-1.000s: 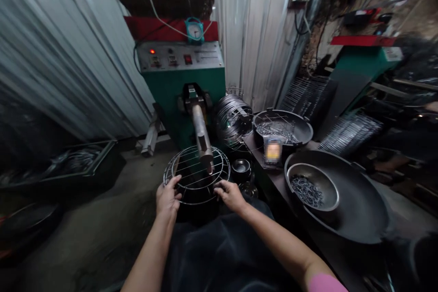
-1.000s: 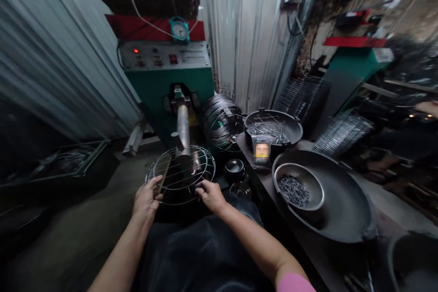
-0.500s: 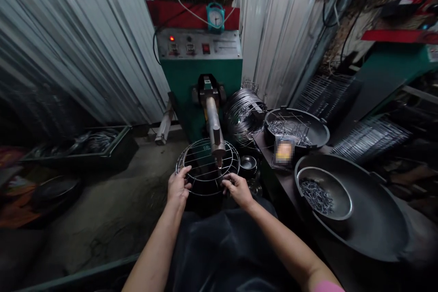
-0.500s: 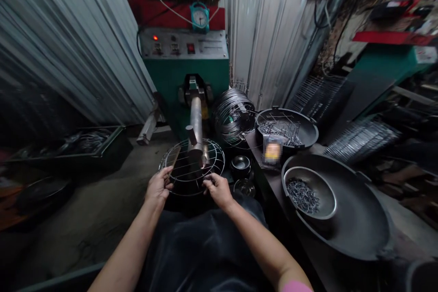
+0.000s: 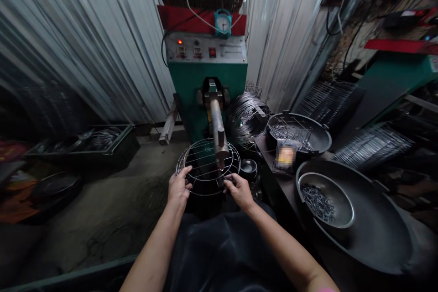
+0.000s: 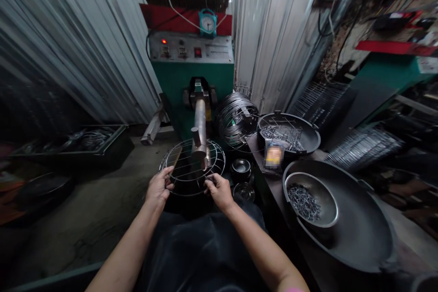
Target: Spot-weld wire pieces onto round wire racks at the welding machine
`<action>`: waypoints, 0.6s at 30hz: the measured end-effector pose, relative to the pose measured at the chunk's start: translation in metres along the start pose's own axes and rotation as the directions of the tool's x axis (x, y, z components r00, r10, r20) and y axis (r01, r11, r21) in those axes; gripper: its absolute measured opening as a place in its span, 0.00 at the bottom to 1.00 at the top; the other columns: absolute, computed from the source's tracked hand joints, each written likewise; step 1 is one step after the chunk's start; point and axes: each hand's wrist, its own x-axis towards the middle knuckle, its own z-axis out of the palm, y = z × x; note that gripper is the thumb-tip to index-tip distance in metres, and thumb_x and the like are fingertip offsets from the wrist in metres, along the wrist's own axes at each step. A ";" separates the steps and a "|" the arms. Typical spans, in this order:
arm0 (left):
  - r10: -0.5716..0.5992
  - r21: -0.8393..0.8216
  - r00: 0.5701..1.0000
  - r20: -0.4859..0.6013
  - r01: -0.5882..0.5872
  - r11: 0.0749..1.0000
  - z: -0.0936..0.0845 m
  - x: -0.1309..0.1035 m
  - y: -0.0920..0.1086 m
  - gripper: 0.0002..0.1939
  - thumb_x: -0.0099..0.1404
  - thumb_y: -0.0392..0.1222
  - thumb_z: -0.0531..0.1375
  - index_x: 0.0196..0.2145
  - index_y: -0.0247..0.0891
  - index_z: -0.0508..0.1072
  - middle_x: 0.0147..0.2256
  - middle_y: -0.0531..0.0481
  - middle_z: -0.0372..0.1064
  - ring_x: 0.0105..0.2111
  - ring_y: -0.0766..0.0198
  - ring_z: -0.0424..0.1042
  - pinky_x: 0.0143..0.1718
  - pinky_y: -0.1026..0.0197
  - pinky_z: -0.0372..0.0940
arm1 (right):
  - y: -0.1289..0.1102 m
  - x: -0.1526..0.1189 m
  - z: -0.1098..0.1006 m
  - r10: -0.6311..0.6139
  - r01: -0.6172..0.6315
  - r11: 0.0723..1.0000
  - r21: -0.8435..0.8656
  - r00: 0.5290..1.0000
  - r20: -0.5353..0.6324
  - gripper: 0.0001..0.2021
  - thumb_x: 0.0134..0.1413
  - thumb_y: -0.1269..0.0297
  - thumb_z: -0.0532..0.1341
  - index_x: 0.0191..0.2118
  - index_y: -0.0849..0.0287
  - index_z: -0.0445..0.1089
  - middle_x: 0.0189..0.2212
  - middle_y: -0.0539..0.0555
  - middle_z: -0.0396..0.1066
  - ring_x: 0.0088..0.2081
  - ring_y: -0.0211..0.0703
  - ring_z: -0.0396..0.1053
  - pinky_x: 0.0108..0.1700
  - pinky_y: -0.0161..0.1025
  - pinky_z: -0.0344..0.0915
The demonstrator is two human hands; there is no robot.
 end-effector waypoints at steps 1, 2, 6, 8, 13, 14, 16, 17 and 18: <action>0.002 0.005 1.000 0.001 -0.002 1.000 0.002 0.002 0.000 0.23 0.33 0.46 0.67 0.24 0.37 0.60 0.19 0.60 0.48 0.16 0.75 0.47 0.14 0.69 0.41 | 0.000 0.002 0.000 -0.006 0.006 1.000 0.001 1.000 -0.003 0.08 0.49 0.59 0.58 0.30 0.58 0.65 0.16 0.46 0.66 0.19 0.36 0.67 0.23 0.33 0.63; 0.005 0.009 1.000 0.000 -0.005 1.000 0.003 0.004 0.001 0.23 0.33 0.46 0.67 0.24 0.37 0.60 0.19 0.60 0.48 0.16 0.75 0.47 0.14 0.69 0.41 | 0.001 0.004 0.000 -0.011 0.012 1.000 0.005 1.000 -0.006 0.08 0.49 0.58 0.58 0.30 0.58 0.65 0.18 0.46 0.67 0.19 0.36 0.67 0.23 0.32 0.63; -0.013 0.001 1.000 -0.028 0.013 1.000 0.009 0.009 0.000 0.24 0.31 0.46 0.67 0.25 0.36 0.61 0.18 0.61 0.48 0.15 0.75 0.47 0.14 0.69 0.40 | 0.004 0.011 0.000 -0.028 0.028 1.000 0.010 1.000 -0.009 0.08 0.49 0.59 0.57 0.31 0.58 0.65 0.19 0.47 0.67 0.19 0.36 0.67 0.23 0.33 0.63; -0.031 -0.012 0.999 -0.041 0.031 0.999 0.011 0.011 -0.001 0.24 0.31 0.46 0.67 0.25 0.36 0.62 0.18 0.61 0.47 0.15 0.75 0.46 0.14 0.69 0.39 | 0.005 0.013 0.000 -0.032 0.032 0.999 0.004 0.999 -0.008 0.08 0.49 0.59 0.57 0.30 0.58 0.65 0.19 0.47 0.67 0.19 0.36 0.67 0.24 0.33 0.63; -0.036 0.021 0.998 -0.055 0.037 0.999 0.011 0.016 -0.003 0.21 0.33 0.45 0.67 0.24 0.36 0.63 0.17 0.61 0.46 0.15 0.74 0.47 0.14 0.68 0.40 | 0.004 0.016 -0.001 0.003 -0.003 1.000 0.017 1.000 -0.009 0.09 0.48 0.58 0.58 0.30 0.58 0.66 0.17 0.46 0.66 0.19 0.36 0.67 0.24 0.33 0.64; -0.038 0.030 0.998 -0.058 0.040 0.999 0.011 0.018 -0.004 0.21 0.33 0.45 0.67 0.24 0.36 0.63 0.17 0.61 0.46 0.14 0.74 0.47 0.14 0.68 0.40 | 0.004 0.016 -0.002 0.010 -0.010 1.000 0.018 1.000 -0.008 0.09 0.48 0.58 0.58 0.30 0.59 0.66 0.17 0.46 0.65 0.19 0.37 0.66 0.24 0.34 0.64; -0.042 0.042 0.997 -0.067 0.045 0.998 0.011 0.019 -0.005 0.20 0.34 0.45 0.67 0.24 0.35 0.64 0.17 0.60 0.48 0.14 0.74 0.48 0.13 0.68 0.41 | 0.003 0.017 -0.001 0.018 -0.018 0.999 0.031 1.000 -0.007 0.09 0.47 0.59 0.58 0.30 0.59 0.66 0.17 0.46 0.65 0.19 0.37 0.66 0.25 0.34 0.64; -0.042 0.044 0.997 -0.068 0.045 0.998 0.011 0.019 -0.005 0.20 0.34 0.45 0.67 0.24 0.35 0.64 0.17 0.60 0.49 0.15 0.73 0.49 0.13 0.68 0.42 | 0.002 0.017 0.000 0.021 -0.021 0.999 0.041 1.000 -0.008 0.08 0.47 0.59 0.58 0.30 0.59 0.66 0.18 0.47 0.66 0.19 0.37 0.66 0.25 0.34 0.64; -0.041 0.045 0.997 -0.071 0.044 0.998 0.011 0.018 -0.006 0.20 0.35 0.45 0.67 0.25 0.35 0.64 0.17 0.59 0.50 0.15 0.73 0.50 0.13 0.68 0.43 | 0.002 0.018 0.001 0.023 -0.023 0.998 0.052 1.000 -0.007 0.08 0.47 0.59 0.58 0.30 0.59 0.66 0.19 0.47 0.67 0.20 0.36 0.67 0.25 0.34 0.64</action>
